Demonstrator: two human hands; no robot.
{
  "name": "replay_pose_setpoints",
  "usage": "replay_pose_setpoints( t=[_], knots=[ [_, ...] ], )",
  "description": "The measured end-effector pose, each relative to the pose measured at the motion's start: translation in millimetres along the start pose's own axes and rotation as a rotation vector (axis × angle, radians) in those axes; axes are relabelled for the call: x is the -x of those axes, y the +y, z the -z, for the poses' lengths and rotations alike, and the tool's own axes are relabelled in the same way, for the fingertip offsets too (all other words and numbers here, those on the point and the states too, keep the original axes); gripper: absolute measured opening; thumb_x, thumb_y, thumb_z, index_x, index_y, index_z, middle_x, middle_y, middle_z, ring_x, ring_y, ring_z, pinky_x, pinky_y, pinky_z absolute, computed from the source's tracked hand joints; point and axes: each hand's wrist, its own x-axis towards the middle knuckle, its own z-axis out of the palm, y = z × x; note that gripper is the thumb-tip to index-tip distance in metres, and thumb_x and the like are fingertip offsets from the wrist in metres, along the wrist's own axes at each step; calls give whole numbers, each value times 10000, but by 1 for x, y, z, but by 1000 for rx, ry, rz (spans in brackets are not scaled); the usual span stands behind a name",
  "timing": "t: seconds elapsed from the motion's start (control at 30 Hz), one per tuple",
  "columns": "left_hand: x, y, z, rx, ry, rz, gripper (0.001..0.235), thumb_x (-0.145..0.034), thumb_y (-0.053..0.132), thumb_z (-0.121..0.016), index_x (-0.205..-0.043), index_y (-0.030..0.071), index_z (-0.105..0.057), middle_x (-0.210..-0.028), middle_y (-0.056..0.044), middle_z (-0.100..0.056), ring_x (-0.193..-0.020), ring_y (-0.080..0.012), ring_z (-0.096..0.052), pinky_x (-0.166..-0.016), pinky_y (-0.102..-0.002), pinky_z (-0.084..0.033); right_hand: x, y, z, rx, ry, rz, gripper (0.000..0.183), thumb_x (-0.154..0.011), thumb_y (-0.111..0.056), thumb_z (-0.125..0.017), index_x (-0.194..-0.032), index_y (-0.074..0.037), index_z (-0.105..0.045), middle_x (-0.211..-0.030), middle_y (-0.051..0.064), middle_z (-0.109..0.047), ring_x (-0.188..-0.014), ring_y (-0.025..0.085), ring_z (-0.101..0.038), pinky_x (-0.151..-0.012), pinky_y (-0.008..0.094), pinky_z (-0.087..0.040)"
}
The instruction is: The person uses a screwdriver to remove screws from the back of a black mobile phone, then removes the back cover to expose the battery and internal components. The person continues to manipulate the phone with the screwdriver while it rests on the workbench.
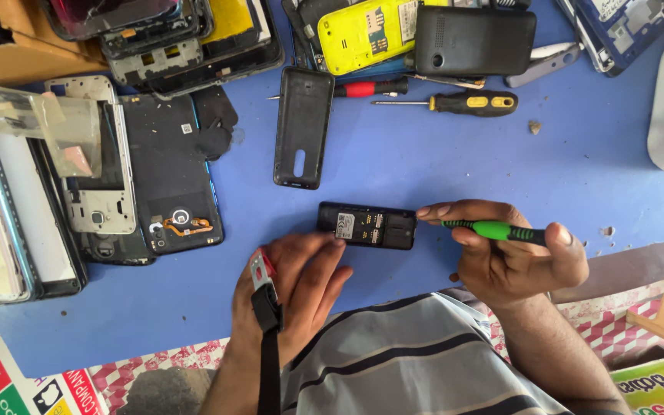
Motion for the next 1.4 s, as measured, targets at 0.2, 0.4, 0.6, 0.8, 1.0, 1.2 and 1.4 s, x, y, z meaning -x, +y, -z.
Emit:
replay_pose_setpoints(
  t=[0.2,0.4,0.6,0.8,1.0,1.2,1.4],
  knots=[
    [-12,-1,-4,-142,-36,14,489,-783,277,-882,-1196,93,-696,-1352,-51,-626,-1143,-238,-625,-845,-387,-505,8,5,1,-12,-7,-52,441,-1052,16,-437,-1384,-162,-209,-955,277,-664,-806,399,-763,-779,480,-690],
    [-13,-6,-6,-98,-38,-8,486,-779,255,-872,-1203,74,-718,-1386,-38,-639,-1168,-218,-631,-839,-369,-490,8,10,-2,30,7,22,577,-1083,40,-443,-1427,-204,-49,-960,261,-654,-808,367,-773,-778,473,-675],
    [-12,-6,-9,-67,-9,-11,430,-837,227,-835,-1216,74,-702,-1393,-29,-621,-1198,-236,-602,-901,-389,-476,-4,1,-1,-85,19,43,703,-1038,74,-601,-1470,-370,-269,-1005,237,-657,-879,381,-762,-813,472,-696],
    [-9,-3,-7,-77,-30,6,405,-856,210,-813,-1223,85,-696,-1406,-7,-606,-1207,-233,-587,-927,-399,-476,-22,-8,2,42,-72,207,785,-913,86,-772,-1469,-285,-360,-998,151,-711,-925,327,-787,-769,415,-686],
    [-8,-3,-10,-89,-11,2,366,-877,180,-800,-1221,109,-696,-1393,19,-621,-1207,-210,-592,-920,-390,-479,-31,-8,6,-61,-177,229,828,-866,208,-724,-1453,-274,-393,-1044,177,-715,-980,359,-781,-843,456,-663],
    [-7,-3,-10,-78,-16,16,392,-861,178,-795,-1233,112,-692,-1368,27,-634,-1199,-209,-599,-920,-391,-474,-30,-5,11,-135,-227,202,910,-860,249,-673,-1505,-308,-353,-1106,186,-718,-1037,374,-774,-873,459,-641],
    [-8,-4,-11,-25,-26,73,559,-860,187,-806,-1365,78,-593,-1295,-27,-661,-1219,-246,-600,-936,-422,-466,-32,-1,14,-202,-271,176,872,-862,265,-605,-1506,-279,-382,-1159,222,-708,-1096,413,-755,-914,484,-631]
  ],
)
